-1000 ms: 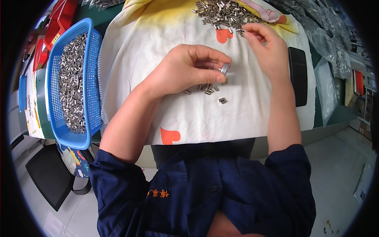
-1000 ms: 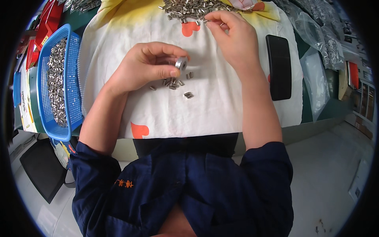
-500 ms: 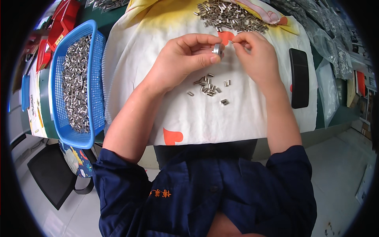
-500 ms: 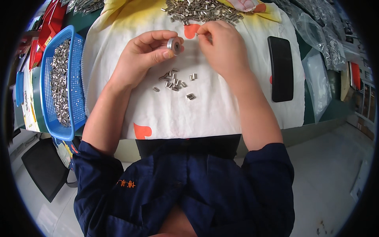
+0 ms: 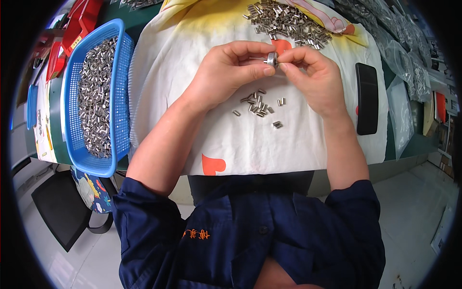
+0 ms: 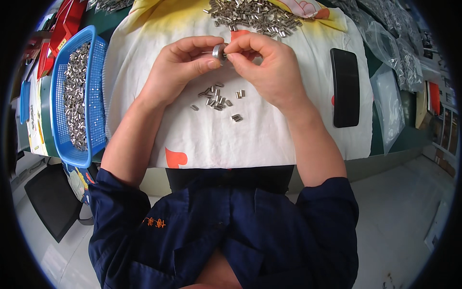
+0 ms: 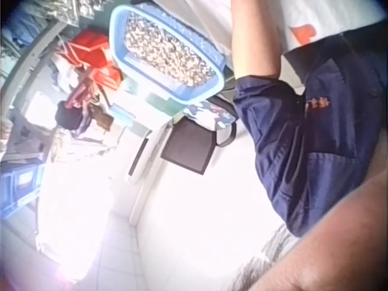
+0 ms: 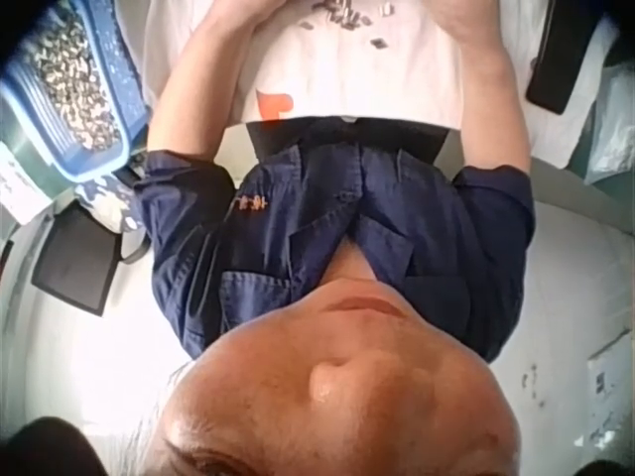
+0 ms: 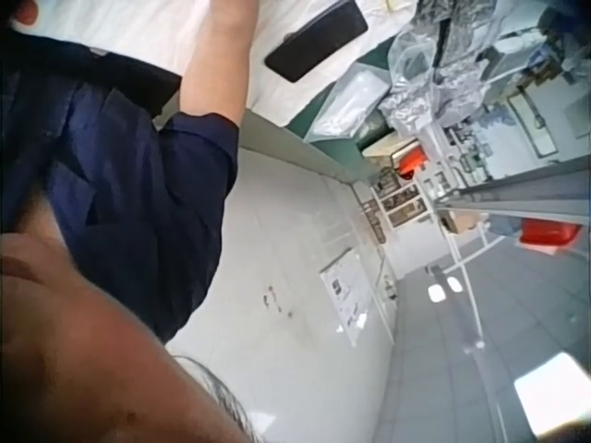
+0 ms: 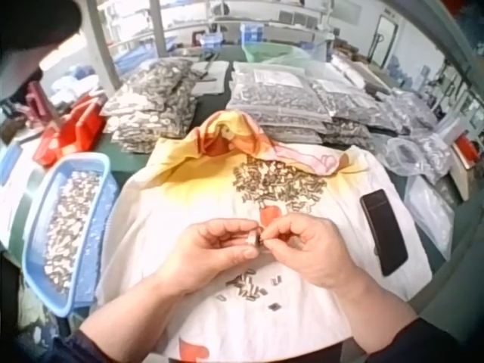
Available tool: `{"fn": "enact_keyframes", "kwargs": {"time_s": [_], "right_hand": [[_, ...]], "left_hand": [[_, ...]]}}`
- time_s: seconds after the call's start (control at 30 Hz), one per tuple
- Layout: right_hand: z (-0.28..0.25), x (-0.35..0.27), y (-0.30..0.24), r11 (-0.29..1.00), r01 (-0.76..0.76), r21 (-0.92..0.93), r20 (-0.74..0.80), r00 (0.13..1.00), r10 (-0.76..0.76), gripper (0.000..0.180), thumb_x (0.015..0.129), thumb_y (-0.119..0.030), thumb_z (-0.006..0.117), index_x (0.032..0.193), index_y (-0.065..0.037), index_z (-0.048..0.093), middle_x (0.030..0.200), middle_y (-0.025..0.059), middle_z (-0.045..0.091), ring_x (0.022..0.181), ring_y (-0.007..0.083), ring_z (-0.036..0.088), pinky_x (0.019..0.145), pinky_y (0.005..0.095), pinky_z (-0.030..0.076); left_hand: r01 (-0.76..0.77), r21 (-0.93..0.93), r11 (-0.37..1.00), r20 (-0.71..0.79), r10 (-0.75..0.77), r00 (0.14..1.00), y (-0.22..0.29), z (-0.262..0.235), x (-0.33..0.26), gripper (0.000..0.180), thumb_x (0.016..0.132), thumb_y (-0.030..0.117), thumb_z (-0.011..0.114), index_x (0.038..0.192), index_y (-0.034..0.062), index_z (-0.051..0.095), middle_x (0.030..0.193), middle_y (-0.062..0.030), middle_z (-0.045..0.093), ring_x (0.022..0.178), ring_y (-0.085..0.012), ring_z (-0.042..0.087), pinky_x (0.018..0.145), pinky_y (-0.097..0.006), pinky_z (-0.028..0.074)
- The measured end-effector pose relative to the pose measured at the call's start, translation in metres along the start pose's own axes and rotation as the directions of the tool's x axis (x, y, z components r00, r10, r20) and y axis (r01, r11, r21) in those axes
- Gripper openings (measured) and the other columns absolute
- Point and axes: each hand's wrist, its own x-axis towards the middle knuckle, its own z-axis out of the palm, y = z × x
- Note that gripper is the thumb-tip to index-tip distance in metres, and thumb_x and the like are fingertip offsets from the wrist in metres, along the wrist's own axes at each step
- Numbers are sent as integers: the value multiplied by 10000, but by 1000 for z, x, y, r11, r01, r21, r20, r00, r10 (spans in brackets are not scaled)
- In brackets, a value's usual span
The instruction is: The recorder is manually sorting and inserting small metal pins into a circular metal component at a workbench.
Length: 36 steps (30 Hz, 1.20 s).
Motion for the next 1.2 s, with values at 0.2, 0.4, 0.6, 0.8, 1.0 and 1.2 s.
{"fn": "enact_keyframes", "kwargs": {"time_s": [0.2,0.4,0.6,0.8,1.0,1.2], "right_hand": [[9,-2,-9,765,326,-555,-4,919,-394,65,742,-24,628,803,-6,615,741,14,613,671,74,553,594,208,451],[-9,0,-12,994,-77,-77,52,995,81,91,730,-33,648,800,-4,598,721,8,603,658,72,544,603,205,440],[-21,7,-6,989,25,-146,107,994,-9,125,753,-82,639,862,-24,620,749,9,611,657,73,544,607,212,442],[-28,22,25,614,-25,-789,-133,982,-131,123,750,-137,611,859,-88,639,776,55,595,756,214,565,698,320,457],[-21,17,17,546,24,-837,-55,990,-127,95,751,-133,598,824,-85,635,795,71,593,802,264,551,717,361,453],[-22,17,20,624,51,-780,-58,986,-153,81,739,-112,585,798,-74,624,773,72,594,766,259,558,693,357,457]], "left_hand": [[-13,67,998,-45,16,999,1,4,0,332,770,19,641,1092,-4,563,935,-47,613,853,-101,570,787,-230,464],[52,65,997,-1,-52,999,6,5,-1,330,759,5,646,1080,-10,569,947,-58,617,865,-110,580,801,-241,470],[133,55,990,127,-139,982,4,3,-5,331,752,-11,646,1073,-19,566,944,-61,623,852,-102,588,766,-229,489],[57,72,996,166,-69,984,0,6,-2,329,751,-20,643,1070,-24,562,940,-54,621,843,-95,587,747,-221,493],[85,36,996,160,-89,983,0,3,-2,321,753,0,652,1062,-14,569,936,-39,613,844,-78,575,753,-208,483],[87,29,996,144,-90,985,1,1,-4,314,758,13,653,1060,-11,571,921,-27,609,827,-66,574,759,-203,478]]}}
